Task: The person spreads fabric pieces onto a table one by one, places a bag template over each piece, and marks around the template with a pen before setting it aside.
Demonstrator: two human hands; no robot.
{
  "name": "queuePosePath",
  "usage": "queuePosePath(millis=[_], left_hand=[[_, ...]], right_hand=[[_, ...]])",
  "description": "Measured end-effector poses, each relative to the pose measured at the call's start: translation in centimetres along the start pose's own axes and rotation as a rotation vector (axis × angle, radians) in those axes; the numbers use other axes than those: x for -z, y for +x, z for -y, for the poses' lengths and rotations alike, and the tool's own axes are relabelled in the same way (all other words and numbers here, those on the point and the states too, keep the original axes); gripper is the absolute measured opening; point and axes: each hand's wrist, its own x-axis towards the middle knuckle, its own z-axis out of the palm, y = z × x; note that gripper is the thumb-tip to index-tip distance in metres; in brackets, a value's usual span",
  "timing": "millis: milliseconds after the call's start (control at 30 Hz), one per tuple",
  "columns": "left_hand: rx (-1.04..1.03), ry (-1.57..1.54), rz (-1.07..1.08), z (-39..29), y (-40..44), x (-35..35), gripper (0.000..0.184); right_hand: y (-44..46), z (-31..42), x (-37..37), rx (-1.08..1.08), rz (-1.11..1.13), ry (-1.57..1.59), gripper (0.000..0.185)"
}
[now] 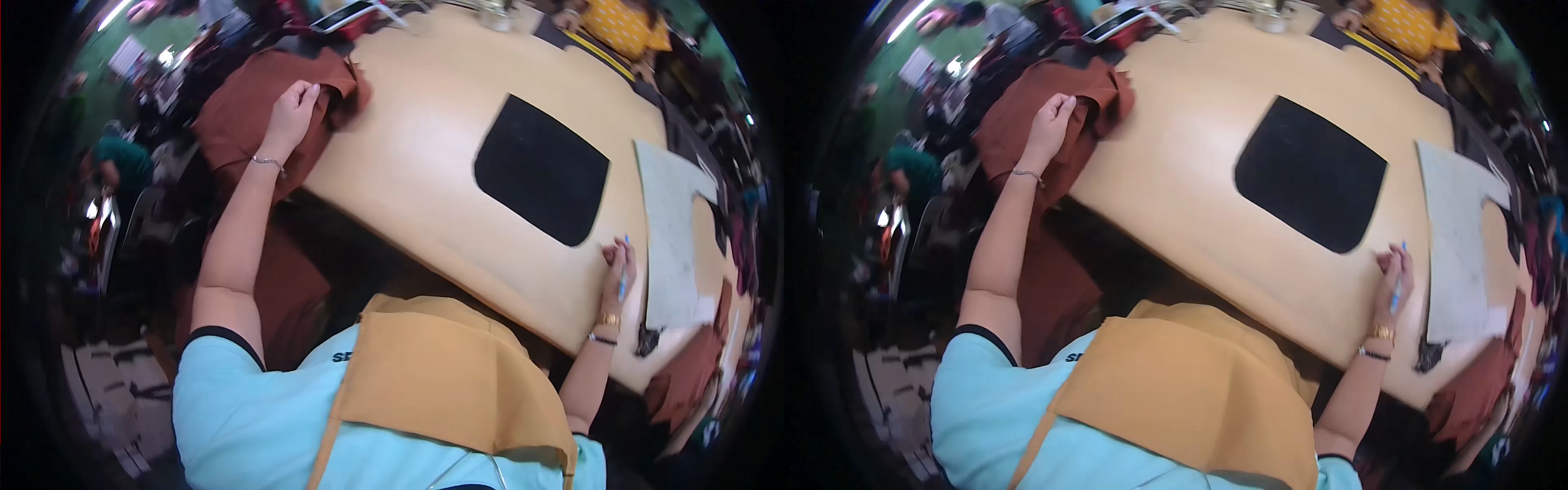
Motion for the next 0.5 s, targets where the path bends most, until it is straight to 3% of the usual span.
queuePosePath(millis=[100, 167, 200, 267, 333, 367, 400, 500], left_hand=[[0.04, -0.492, 0.009, -8.9, 0.9, -7.8, 0.025], [0.049, -0.726, 0.141, -13.1, -0.4, -13.9, 0.021], [-0.059, -0.782, 0.208, -15.5, -2.2, -16.5, 0.017], [-0.121, -0.88, 0.514, -19.2, -6.9, -20.0, 0.012], [-0.113, -0.703, 0.833, -21.3, -11.6, -20.3, 0.032], [-0.245, -0.52, 0.944, -21.2, -12.6, -19.7, 0.048], [-0.548, -0.301, 0.848, -20.4, -13.6, -19.3, 0.058], [-0.739, -0.038, 0.689, -17.9, -14.9, -16.8, 0.058]], right_hand=[[-0.2, 0.3, -0.1, 0.051, -0.003, -0.015, 0.023], [-0.3, 0.5, -0.3, 0.055, -0.036, 0.012, 0.023], [-0.4, 0.7, -0.3, 0.041, -0.059, 0.042, 0.023], [-0.5, 0.9, -0.2, 0.02, -0.099, 0.102, 0.024], [-0.4, 0.3, 0.1, 0.017, -0.164, 0.129, 0.025], [-0.3, 0.2, 0.2, 0.017, -0.193, 0.146, 0.026], [-0.2, 0.3, 0.2, 0.0, -0.199, 0.163, 0.027], [-0.6, 1.6, -0.4, 0.029, -0.21, 0.097, 0.027]])
